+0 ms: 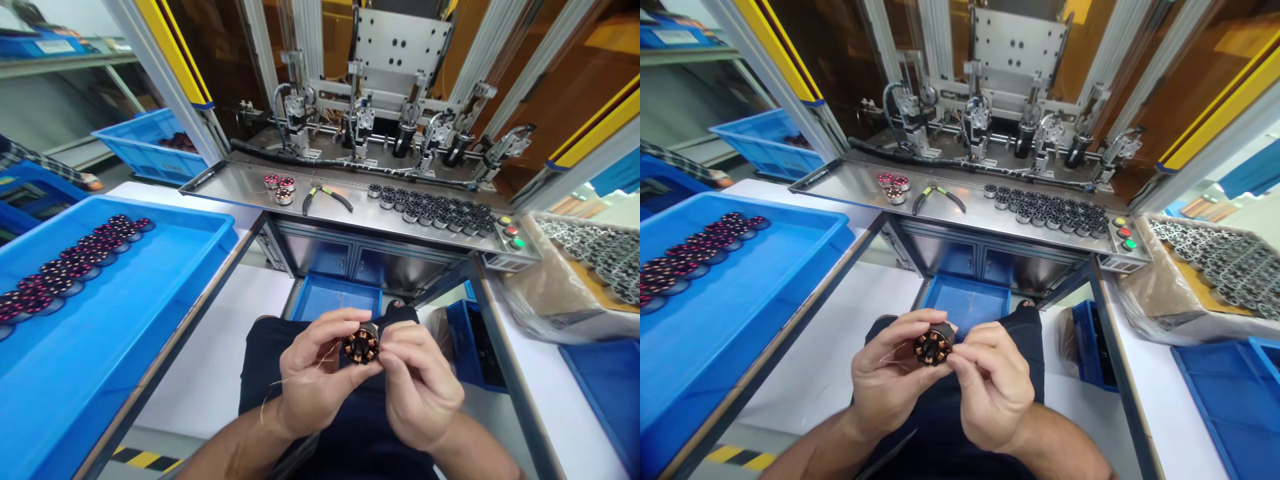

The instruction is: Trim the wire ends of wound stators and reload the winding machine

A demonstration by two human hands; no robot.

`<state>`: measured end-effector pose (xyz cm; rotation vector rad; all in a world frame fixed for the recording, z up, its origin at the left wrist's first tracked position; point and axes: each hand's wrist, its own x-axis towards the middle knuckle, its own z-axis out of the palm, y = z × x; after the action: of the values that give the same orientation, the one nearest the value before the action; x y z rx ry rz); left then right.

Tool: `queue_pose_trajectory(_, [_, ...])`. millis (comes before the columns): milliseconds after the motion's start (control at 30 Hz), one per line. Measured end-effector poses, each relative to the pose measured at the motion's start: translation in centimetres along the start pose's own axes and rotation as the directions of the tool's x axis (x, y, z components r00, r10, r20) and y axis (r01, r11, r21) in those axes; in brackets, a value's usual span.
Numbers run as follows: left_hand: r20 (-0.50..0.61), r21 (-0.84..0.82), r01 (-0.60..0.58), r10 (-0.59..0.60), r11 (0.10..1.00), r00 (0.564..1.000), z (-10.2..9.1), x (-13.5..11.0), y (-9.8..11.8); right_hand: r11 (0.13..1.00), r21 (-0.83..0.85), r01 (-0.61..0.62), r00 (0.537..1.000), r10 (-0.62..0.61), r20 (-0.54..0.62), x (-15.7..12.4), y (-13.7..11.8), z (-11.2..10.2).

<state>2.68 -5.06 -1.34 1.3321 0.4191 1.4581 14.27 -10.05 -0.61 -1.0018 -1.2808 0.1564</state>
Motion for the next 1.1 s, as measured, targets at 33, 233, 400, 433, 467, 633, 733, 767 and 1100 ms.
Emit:
queue_pose_trajectory(33, [-0.008,0.014,-0.007,0.007,1.000,1.000,0.0,-0.1,-0.1,0.999,0.016,-0.050,0.999,0.050,-0.014,-0.1,0.0,0.2])
queue_pose_trajectory(233, [0.047,-0.057,0.153,-0.151,0.987,0.987,-0.4,-0.1,-0.2,1.000,-0.023,-0.016,1.000,0.016,0.004,0.4,0.8,0.3])
queue_pose_trajectory(400, [0.209,-0.037,0.387,-0.371,0.921,0.905,-1.8,0.5,-0.2,0.993,-0.080,0.089,0.994,-0.083,0.076,1.0,2.0,-0.7])
queue_pose_trajectory(433, [0.229,-0.062,0.419,-0.396,0.906,0.889,-1.9,0.6,-0.3,0.990,-0.089,0.105,0.991,-0.096,0.095,1.2,2.1,-0.9])
queue_pose_trajectory(467, [0.232,-0.096,0.448,-0.418,0.889,0.878,-2.0,0.7,-0.3,0.987,-0.101,0.124,0.987,-0.112,0.117,1.3,2.1,-1.0])
queue_pose_trajectory(633, [0.233,-0.249,0.573,-0.526,0.781,0.818,-1.6,0.9,-0.5,0.963,-0.163,0.216,0.963,-0.181,0.202,2.0,2.0,-1.4])
queue_pose_trajectory(733, [0.258,-0.302,0.614,-0.557,0.729,0.789,-1.5,0.9,-0.7,0.972,-0.140,0.189,0.967,-0.159,0.201,1.9,2.1,-1.4])
queue_pose_trajectory(767, [0.261,-0.317,0.615,-0.557,0.722,0.789,-1.5,0.9,-0.8,0.977,-0.136,0.166,0.971,-0.138,0.196,1.9,2.2,-1.4])
queue_pose_trajectory(1100, [0.284,-0.314,0.532,-0.457,0.786,0.843,-1.4,0.6,-1.2,0.986,-0.165,0.031,0.989,-0.006,0.149,2.1,1.4,-1.5])
